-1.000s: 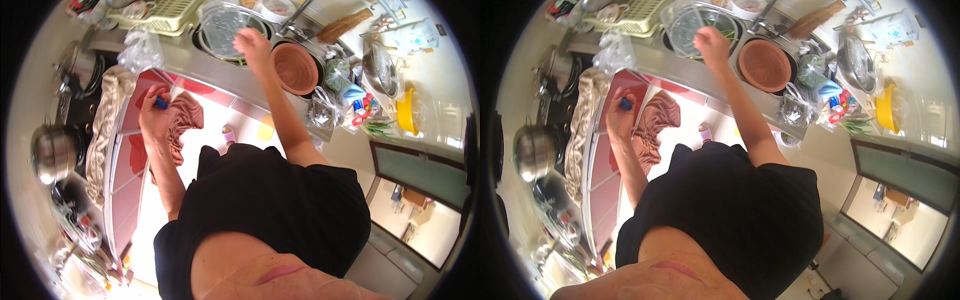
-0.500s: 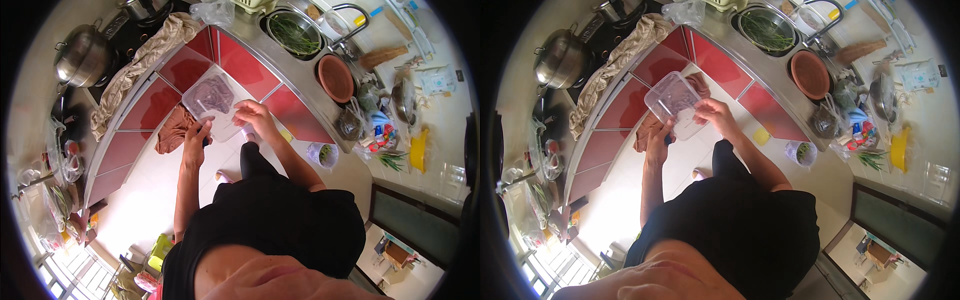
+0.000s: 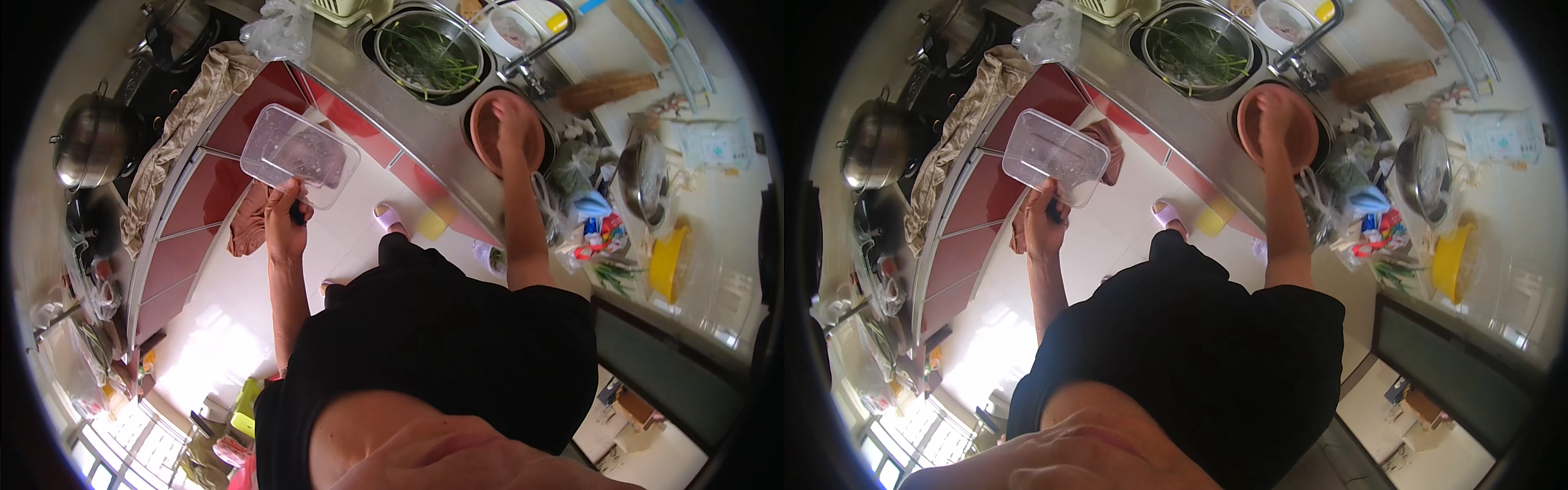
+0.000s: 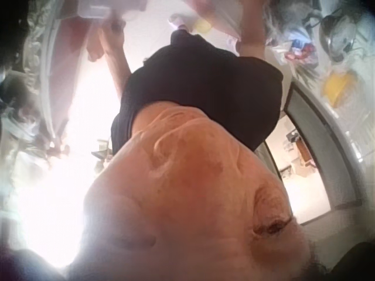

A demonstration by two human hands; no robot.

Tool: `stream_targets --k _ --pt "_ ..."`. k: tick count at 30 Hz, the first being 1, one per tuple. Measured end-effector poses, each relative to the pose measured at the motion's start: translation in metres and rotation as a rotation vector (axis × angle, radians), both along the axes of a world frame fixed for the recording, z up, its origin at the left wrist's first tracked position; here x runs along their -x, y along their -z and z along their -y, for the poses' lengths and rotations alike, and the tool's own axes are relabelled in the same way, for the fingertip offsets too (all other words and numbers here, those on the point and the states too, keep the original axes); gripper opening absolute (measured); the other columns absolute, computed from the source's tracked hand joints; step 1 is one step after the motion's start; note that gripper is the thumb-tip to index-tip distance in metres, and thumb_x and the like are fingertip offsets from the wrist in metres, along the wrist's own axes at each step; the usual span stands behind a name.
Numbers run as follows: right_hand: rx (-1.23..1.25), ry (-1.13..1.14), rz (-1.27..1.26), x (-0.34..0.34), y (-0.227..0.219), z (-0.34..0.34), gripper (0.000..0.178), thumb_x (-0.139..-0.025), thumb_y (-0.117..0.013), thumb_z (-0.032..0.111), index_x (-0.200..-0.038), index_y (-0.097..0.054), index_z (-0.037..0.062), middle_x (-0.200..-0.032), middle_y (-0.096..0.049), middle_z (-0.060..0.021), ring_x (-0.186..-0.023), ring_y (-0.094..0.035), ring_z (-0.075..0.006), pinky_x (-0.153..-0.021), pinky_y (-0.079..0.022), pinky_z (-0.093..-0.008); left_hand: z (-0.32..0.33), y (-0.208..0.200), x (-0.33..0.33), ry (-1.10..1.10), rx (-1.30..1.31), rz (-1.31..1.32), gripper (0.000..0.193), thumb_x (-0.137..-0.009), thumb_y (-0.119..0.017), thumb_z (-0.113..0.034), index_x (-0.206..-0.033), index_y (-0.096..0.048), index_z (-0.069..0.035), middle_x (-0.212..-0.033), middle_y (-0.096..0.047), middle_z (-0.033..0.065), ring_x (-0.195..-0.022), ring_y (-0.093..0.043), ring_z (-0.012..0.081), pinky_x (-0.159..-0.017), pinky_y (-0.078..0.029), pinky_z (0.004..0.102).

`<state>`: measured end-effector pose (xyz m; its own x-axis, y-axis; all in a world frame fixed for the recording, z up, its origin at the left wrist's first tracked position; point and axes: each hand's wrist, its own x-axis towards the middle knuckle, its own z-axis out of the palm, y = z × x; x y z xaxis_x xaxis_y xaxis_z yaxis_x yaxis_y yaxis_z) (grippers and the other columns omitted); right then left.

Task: The person organizes dishes in a drying rack, puts away a steamer rack in a cabinet, and then washes green beans by hand in a sink and places them in a colander.

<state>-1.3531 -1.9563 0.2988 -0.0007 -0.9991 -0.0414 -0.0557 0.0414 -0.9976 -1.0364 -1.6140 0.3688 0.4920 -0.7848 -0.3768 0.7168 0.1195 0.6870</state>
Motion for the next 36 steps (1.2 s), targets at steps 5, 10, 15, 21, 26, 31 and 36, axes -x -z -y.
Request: stream_targets --k 5,10,15,21,26,31,36 --pt "-0.01 0.256 -0.25 0.087 0.05 0.106 0.052 -0.08 -0.063 0.013 -0.125 -0.042 -0.0026 -0.121 -0.05 -0.0141 -0.105 -0.053 -0.0213 -0.085 -0.044 -0.0324 0.06 -0.022 0.033 -0.008 -0.036 0.006 0.012 -0.087 -0.059 -0.013 -0.092 -0.062 -0.003 -0.074 -0.055 0.0007 -0.057 -0.045 0.0093 -0.05 -0.035 0.0221" --pt "-0.096 0.278 -0.099 0.072 0.033 0.137 0.076 -0.074 -0.067 0.01 -0.135 -0.025 -0.0072 -0.13 -0.041 -0.0205 -0.116 -0.045 -0.0283 -0.097 -0.036 -0.0355 0.078 -0.026 0.044 -0.069 -0.106 -0.009 0.011 -0.086 -0.06 -0.012 -0.091 -0.062 -0.002 -0.073 -0.053 0.0002 -0.056 -0.044 0.0083 -0.049 -0.035 0.0225" --pt "-0.133 0.361 -0.129 0.06 0.03 0.144 0.083 -0.066 -0.071 0.011 -0.133 -0.027 -0.0093 -0.129 -0.04 -0.0254 -0.11 -0.049 -0.0354 -0.092 -0.043 -0.0422 0.063 -0.044 0.041 -0.17 -0.147 0.044 0.009 -0.085 -0.061 -0.012 -0.088 -0.062 -0.003 -0.074 -0.053 0.0 -0.057 -0.044 0.0081 -0.049 -0.035 0.0229" --pt "-0.043 0.277 -0.373 -0.003 0.001 0.11 0.089 -0.065 -0.073 0.014 -0.134 -0.023 -0.0122 -0.13 -0.037 -0.0275 -0.115 -0.045 -0.0336 -0.099 -0.036 -0.0394 -0.001 -0.053 0.025 -0.337 -0.082 0.02 0.014 -0.084 -0.063 -0.017 -0.087 -0.06 -0.004 -0.072 -0.054 0.0002 -0.056 -0.043 0.0065 -0.051 -0.035 0.0213" --pt "0.155 -0.034 -0.008 -0.111 -0.031 0.034 0.053 -0.074 -0.063 0.008 -0.12 -0.043 -0.009 -0.107 -0.057 -0.0196 -0.095 -0.055 -0.0259 -0.084 -0.045 -0.0345 -0.086 -0.058 0.008 -0.552 -0.032 0.03 0.012 -0.083 -0.064 -0.016 -0.084 -0.06 -0.004 -0.068 -0.053 0.0007 -0.054 -0.044 0.0079 -0.047 -0.035 0.0225" --pt "-0.05 -1.203 0.243 -0.293 -0.118 -0.279 0.036 -0.092 -0.048 0.024 -0.115 -0.051 -0.0042 -0.095 -0.062 -0.0092 -0.077 -0.05 -0.0092 -0.066 -0.039 -0.022 -0.212 -0.058 -0.019 -0.753 0.017 0.05 0.013 -0.084 -0.063 -0.018 -0.087 -0.059 -0.005 -0.071 -0.053 0.0006 -0.054 -0.043 0.0064 -0.048 -0.034 0.0208" --pt "-0.239 -1.73 0.319 -0.37 -0.122 -0.523 0.03 -0.093 -0.051 0.025 -0.109 -0.058 0.0002 -0.091 -0.063 -0.0094 -0.062 -0.043 -0.0027 -0.052 -0.031 -0.0144 -0.376 -0.065 -0.037 -0.981 -0.069 0.092 0.015 -0.084 -0.063 -0.017 -0.09 -0.06 -0.004 -0.069 -0.05 -0.0014 -0.056 -0.043 0.0059 -0.05 -0.035 0.0199"
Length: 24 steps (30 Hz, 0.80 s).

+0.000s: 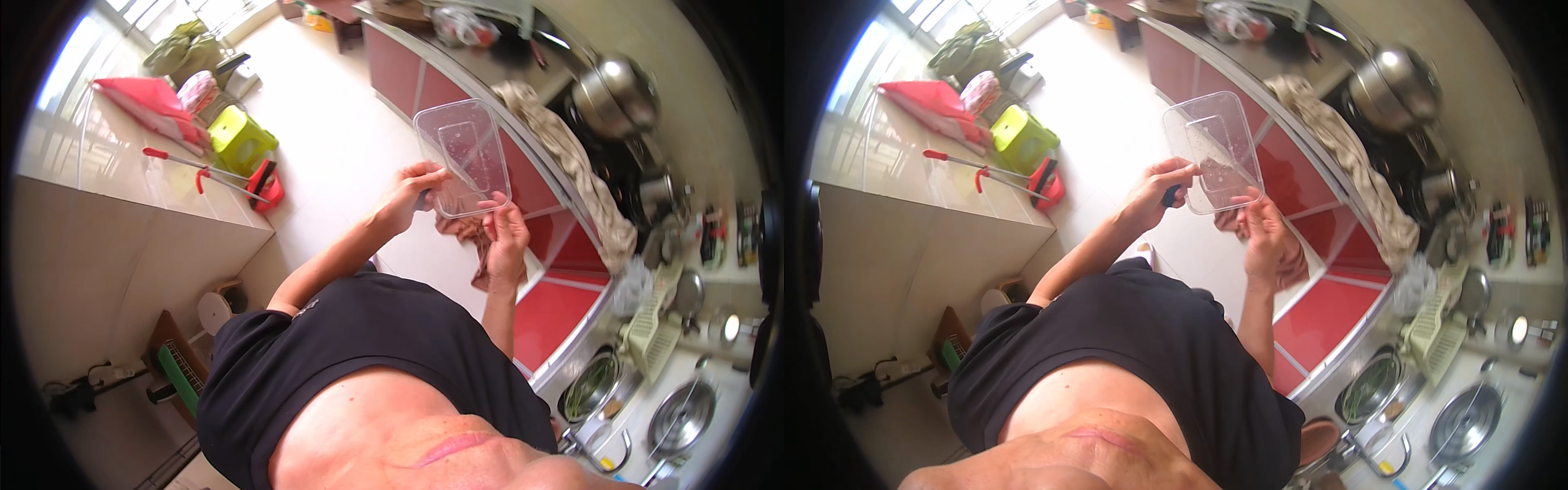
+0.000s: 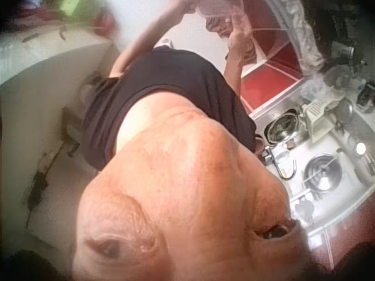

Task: The person organizes dishes in a drying rack, puts away a steamer rack in a cabinet, and then washes green beans by hand in a sink and places them in a colander.

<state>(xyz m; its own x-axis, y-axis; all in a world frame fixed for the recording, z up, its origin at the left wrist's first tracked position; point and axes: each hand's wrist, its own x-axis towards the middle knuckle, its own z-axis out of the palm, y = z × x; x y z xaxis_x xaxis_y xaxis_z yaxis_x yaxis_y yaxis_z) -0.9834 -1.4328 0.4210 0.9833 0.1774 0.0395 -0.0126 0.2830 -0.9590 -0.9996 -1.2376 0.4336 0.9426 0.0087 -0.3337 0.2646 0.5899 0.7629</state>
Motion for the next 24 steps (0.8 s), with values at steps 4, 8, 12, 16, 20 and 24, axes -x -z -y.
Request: stream_targets --k 4,8,12,16,20,24 --pt "-0.089 -0.071 -0.056 -0.049 -0.003 -0.13 0.017 -0.092 -0.052 0.016 -0.1 -0.059 0.0025 -0.084 -0.064 -0.0083 -0.061 -0.045 -0.0034 -0.053 -0.035 -0.0139 -0.108 -0.011 -0.02 -0.16 -0.063 -0.008 0.016 -0.084 -0.062 -0.017 -0.091 -0.06 -0.003 -0.069 -0.049 -0.0029 -0.057 -0.042 0.0048 -0.051 -0.034 0.0188" --pt "-0.091 -0.176 -0.095 -0.102 -0.024 -0.226 0.015 -0.091 -0.054 0.013 -0.1 -0.057 0.0022 -0.082 -0.064 -0.0089 -0.062 -0.048 -0.004 -0.054 -0.039 -0.0151 -0.201 -0.006 -0.06 -0.228 -0.031 0.005 0.017 -0.085 -0.062 -0.017 -0.092 -0.061 -0.002 -0.07 -0.049 -0.0028 -0.058 -0.042 0.0043 -0.051 -0.034 0.0185" --pt "0.039 -0.178 -0.092 -0.174 -0.023 -0.295 0.012 -0.089 -0.056 0.011 -0.098 -0.056 0.0024 -0.078 -0.065 -0.0118 -0.057 -0.05 -0.0059 -0.05 -0.04 -0.0177 -0.276 0.005 -0.116 -0.174 -0.034 0.002 0.019 -0.086 -0.061 -0.018 -0.099 -0.061 -0.003 -0.071 -0.05 -0.0027 -0.058 -0.042 0.0043 -0.051 -0.034 0.0181" --pt "0.017 -0.084 -0.032 -0.265 -0.014 -0.364 0.012 -0.088 -0.056 0.011 -0.094 -0.057 0.001 -0.078 -0.065 -0.0125 -0.056 -0.051 -0.0075 -0.05 -0.04 -0.0186 -0.353 0.016 -0.183 -0.252 0.031 0.036 0.024 -0.089 -0.057 -0.018 -0.109 -0.057 -0.006 -0.074 -0.05 -0.003 -0.057 -0.042 0.0039 -0.05 -0.035 0.0169" --pt "0.01 -0.068 0.021 -0.372 -0.019 -0.455 0.014 -0.088 -0.055 0.011 -0.096 -0.056 -0.0001 -0.08 -0.065 -0.0135 -0.056 -0.052 -0.0074 -0.049 -0.04 -0.0191 -0.457 0.033 -0.253 -0.375 0.114 -0.012 0.022 -0.09 -0.056 -0.019 -0.106 -0.056 -0.004 -0.075 -0.054 -0.0014 -0.056 -0.045 0.0044 -0.05 -0.036 0.0179" --pt "0.048 -0.129 0.004 -0.464 -0.024 -0.569 0.019 -0.087 -0.055 0.012 -0.1 -0.055 -0.0018 -0.081 -0.065 -0.0132 -0.057 -0.052 -0.0084 -0.05 -0.043 -0.0212 -0.554 0.03 -0.289 -0.655 0.144 0.027 0.022 -0.087 -0.058 -0.014 -0.107 -0.057 -0.004 -0.073 -0.053 0.0011 -0.056 -0.047 0.0063 -0.05 -0.04 0.0221"
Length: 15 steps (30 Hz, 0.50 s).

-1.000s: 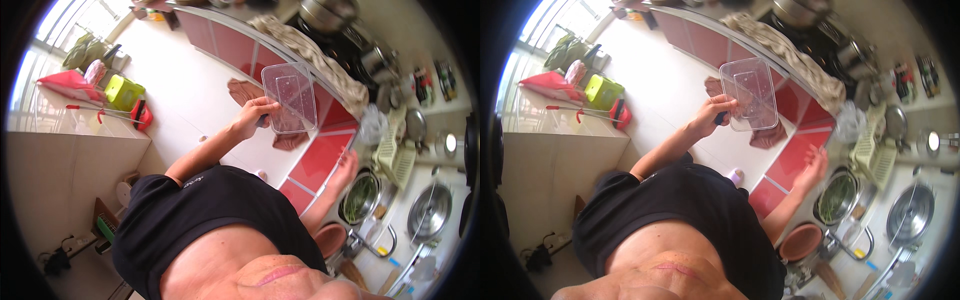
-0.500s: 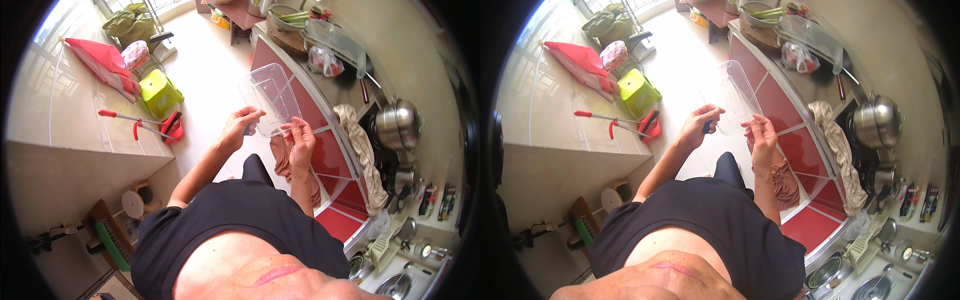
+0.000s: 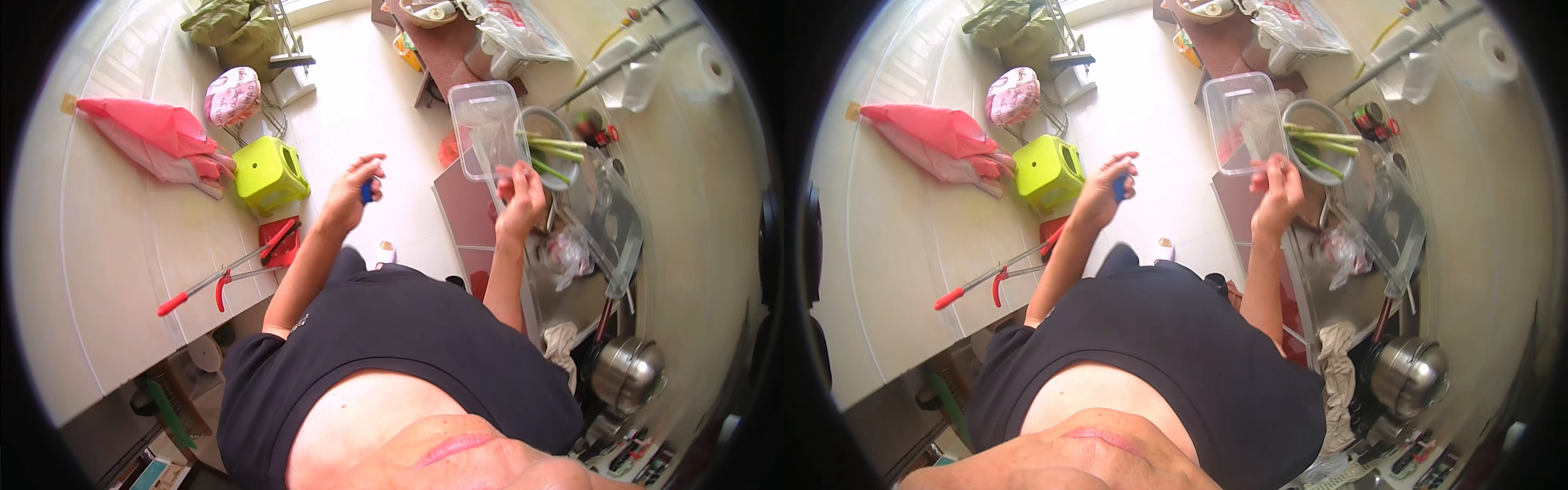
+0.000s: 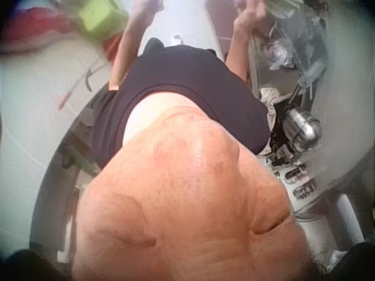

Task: The person organizes dishes in a drying rack, puts away a steamer rack in a cabinet, and then washes green beans by hand in a sink and places them in a colander.

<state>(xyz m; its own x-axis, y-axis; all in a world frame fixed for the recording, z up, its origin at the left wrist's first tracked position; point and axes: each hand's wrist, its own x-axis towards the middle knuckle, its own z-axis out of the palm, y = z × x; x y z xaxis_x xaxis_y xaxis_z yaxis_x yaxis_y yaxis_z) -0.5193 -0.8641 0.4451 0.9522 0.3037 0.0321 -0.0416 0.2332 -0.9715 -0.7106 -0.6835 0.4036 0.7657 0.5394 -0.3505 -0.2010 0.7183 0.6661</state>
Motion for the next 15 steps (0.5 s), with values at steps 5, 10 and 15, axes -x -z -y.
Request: stream_targets --k 5,10,15 --pt "-0.023 -0.127 -0.027 -0.12 0.034 -0.152 0.015 -0.089 -0.053 0.01 -0.099 -0.055 -0.001 -0.082 -0.065 -0.0132 -0.059 -0.056 -0.0105 -0.055 -0.048 -0.0226 -0.106 0.01 -0.03 -0.258 0.068 0.031 0.038 -0.082 -0.052 -0.002 -0.119 -0.043 0.0 -0.09 -0.05 0.0087 -0.071 -0.05 0.0132 -0.065 -0.045 0.0274" --pt "0.017 -0.173 0.039 -0.223 0.073 -0.29 0.012 -0.09 -0.052 0.009 -0.097 -0.055 -0.0005 -0.082 -0.065 -0.0136 -0.059 -0.058 -0.0112 -0.053 -0.05 -0.0224 -0.223 0.029 -0.078 -0.322 0.098 0.083 0.047 -0.073 -0.042 0.008 -0.12 -0.042 0.003 -0.093 -0.048 0.0115 -0.078 -0.051 0.0181 -0.074 -0.047 0.0318" --pt "0.127 -0.098 0.042 -0.327 0.112 -0.411 0.013 -0.089 -0.052 0.008 -0.098 -0.055 -0.0007 -0.079 -0.065 -0.013 -0.055 -0.058 -0.0122 -0.046 -0.049 -0.0222 -0.343 0.038 -0.161 -0.298 0.115 0.068 0.041 -0.076 -0.042 0.009 -0.117 -0.044 0.004 -0.095 -0.049 0.0128 -0.08 -0.052 0.0195 -0.079 -0.048 0.0338"
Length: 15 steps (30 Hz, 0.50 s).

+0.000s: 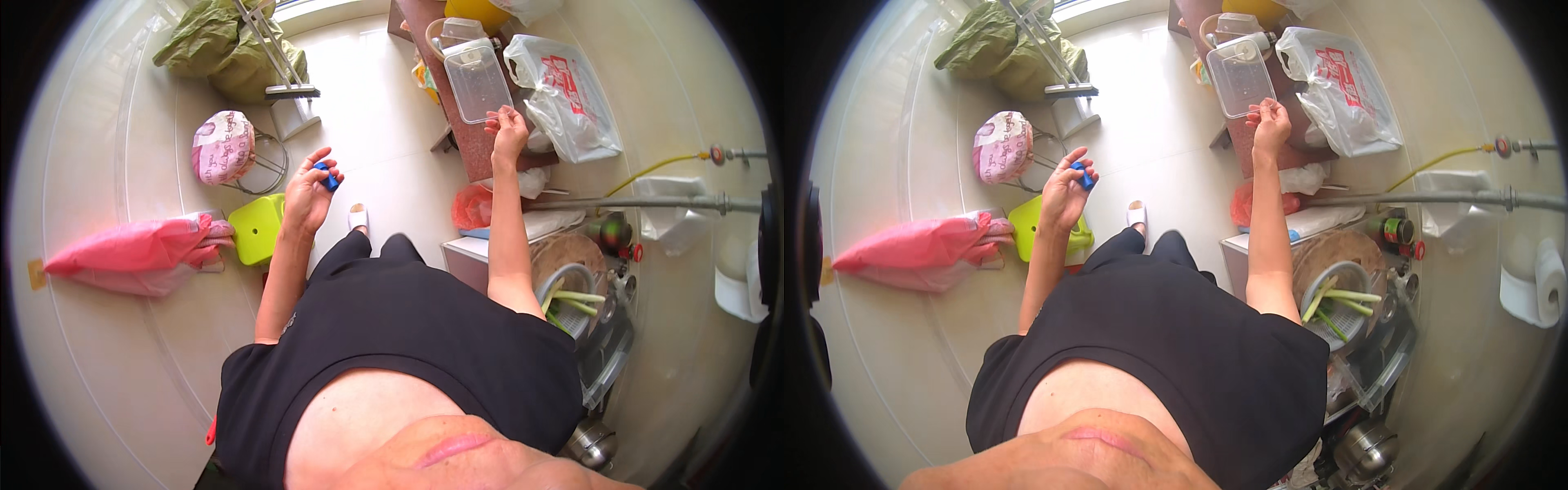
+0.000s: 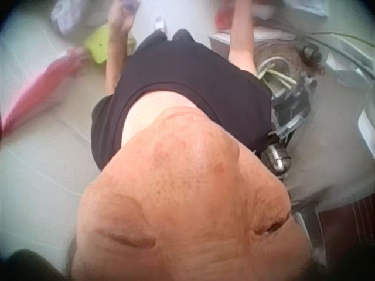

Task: The person organizes dishes in a drying rack, puts away a steamer rack in a cabinet, and then washes green beans by hand in a sink and places them in a colander.

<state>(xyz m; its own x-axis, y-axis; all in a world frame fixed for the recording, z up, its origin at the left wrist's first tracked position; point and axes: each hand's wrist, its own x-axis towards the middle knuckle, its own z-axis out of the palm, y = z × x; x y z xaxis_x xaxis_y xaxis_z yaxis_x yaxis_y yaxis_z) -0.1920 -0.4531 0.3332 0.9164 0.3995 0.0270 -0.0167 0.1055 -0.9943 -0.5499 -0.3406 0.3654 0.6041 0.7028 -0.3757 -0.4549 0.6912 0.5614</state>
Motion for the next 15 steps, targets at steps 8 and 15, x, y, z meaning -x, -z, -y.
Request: stream_targets --k 8,15 --pt "0.422 0.105 0.228 -0.137 0.073 -0.128 0.016 -0.088 -0.053 0.013 -0.095 -0.058 0.0003 -0.074 -0.065 -0.011 -0.054 -0.063 -0.0165 -0.047 -0.05 -0.0283 -0.116 -0.011 -0.133 0.111 0.016 -0.083 0.038 -0.078 -0.044 0.011 -0.116 -0.046 0.004 -0.098 -0.051 0.0129 -0.088 -0.055 0.0201 -0.089 -0.048 0.0367" --pt "0.937 -0.118 0.464 -0.244 0.143 -0.236 0.024 -0.086 -0.053 0.025 -0.102 -0.06 0.0082 -0.087 -0.067 -0.0131 -0.081 -0.064 -0.0309 -0.074 -0.049 -0.0421 -0.167 0.007 -0.222 0.009 0.115 -0.116 0.039 -0.078 -0.046 0.011 -0.116 -0.046 0.004 -0.1 -0.052 0.0153 -0.092 -0.056 0.0227 -0.095 -0.046 0.0412"
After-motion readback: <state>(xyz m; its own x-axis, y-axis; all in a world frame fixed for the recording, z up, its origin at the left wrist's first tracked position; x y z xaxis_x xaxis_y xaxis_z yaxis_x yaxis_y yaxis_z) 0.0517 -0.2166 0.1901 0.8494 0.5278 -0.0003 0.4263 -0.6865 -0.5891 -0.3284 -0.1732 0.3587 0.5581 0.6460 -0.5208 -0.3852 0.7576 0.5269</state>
